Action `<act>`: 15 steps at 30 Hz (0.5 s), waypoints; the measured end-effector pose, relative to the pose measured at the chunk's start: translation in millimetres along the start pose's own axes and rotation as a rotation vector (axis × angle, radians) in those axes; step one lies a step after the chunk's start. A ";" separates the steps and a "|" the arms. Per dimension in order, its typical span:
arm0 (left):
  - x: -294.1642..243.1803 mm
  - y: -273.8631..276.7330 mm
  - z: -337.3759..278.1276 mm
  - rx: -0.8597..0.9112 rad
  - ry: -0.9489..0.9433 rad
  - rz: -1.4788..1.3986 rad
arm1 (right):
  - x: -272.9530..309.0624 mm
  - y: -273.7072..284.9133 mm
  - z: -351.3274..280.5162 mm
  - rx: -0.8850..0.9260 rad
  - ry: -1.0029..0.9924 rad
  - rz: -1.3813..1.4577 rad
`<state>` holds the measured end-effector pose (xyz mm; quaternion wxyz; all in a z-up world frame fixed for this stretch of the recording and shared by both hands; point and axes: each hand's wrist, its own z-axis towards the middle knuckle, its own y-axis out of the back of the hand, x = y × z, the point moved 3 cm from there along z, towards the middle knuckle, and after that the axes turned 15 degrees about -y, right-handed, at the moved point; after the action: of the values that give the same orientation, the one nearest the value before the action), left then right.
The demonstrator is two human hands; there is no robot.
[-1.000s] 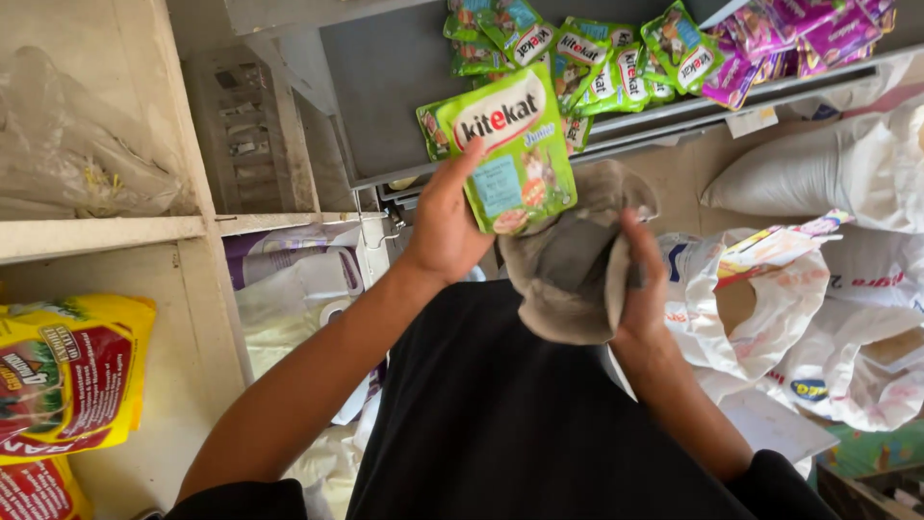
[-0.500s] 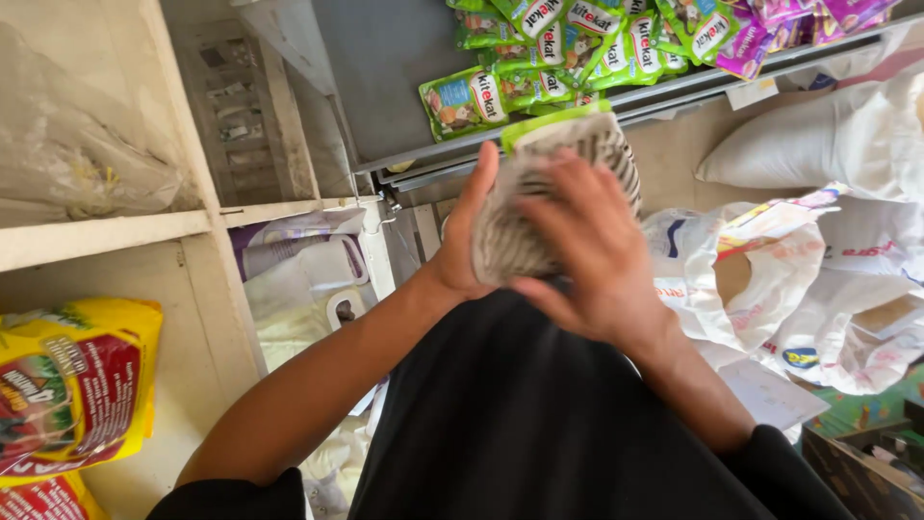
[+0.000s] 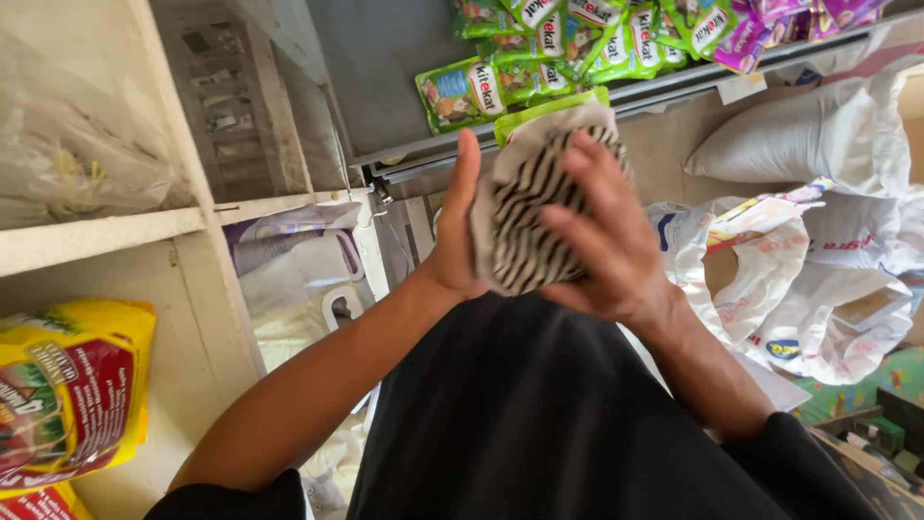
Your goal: Wiping individual cat food pouches with a cloth and placing them into a cardboard display box on a grocery shelf.
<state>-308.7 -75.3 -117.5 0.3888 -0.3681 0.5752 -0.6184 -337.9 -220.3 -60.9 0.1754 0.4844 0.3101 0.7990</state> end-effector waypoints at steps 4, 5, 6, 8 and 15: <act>-2.6 -9.3 2.4 -0.025 -0.004 -0.043 | 13.8 -0.9 7.3 -0.273 -0.072 0.046; -5.4 -7.0 2.3 -0.025 0.024 -0.062 | 18.9 -4.5 10.3 -0.223 -0.073 -0.009; -7.9 -4.6 2.4 -0.026 0.052 -0.080 | 23.5 -7.8 13.3 -0.173 -0.074 -0.064; -8.2 -4.1 1.8 -0.030 -0.007 -0.037 | 28.0 -2.6 23.3 -0.072 -0.079 -0.114; -2.0 0.9 0.4 -0.060 -0.142 0.185 | 30.9 -1.5 22.3 0.030 -0.276 -0.250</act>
<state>-307.4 -73.7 -118.3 0.4729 -0.3678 0.5960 -0.5346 -332.8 -193.9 -33.7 0.3069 0.5497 0.3528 0.6922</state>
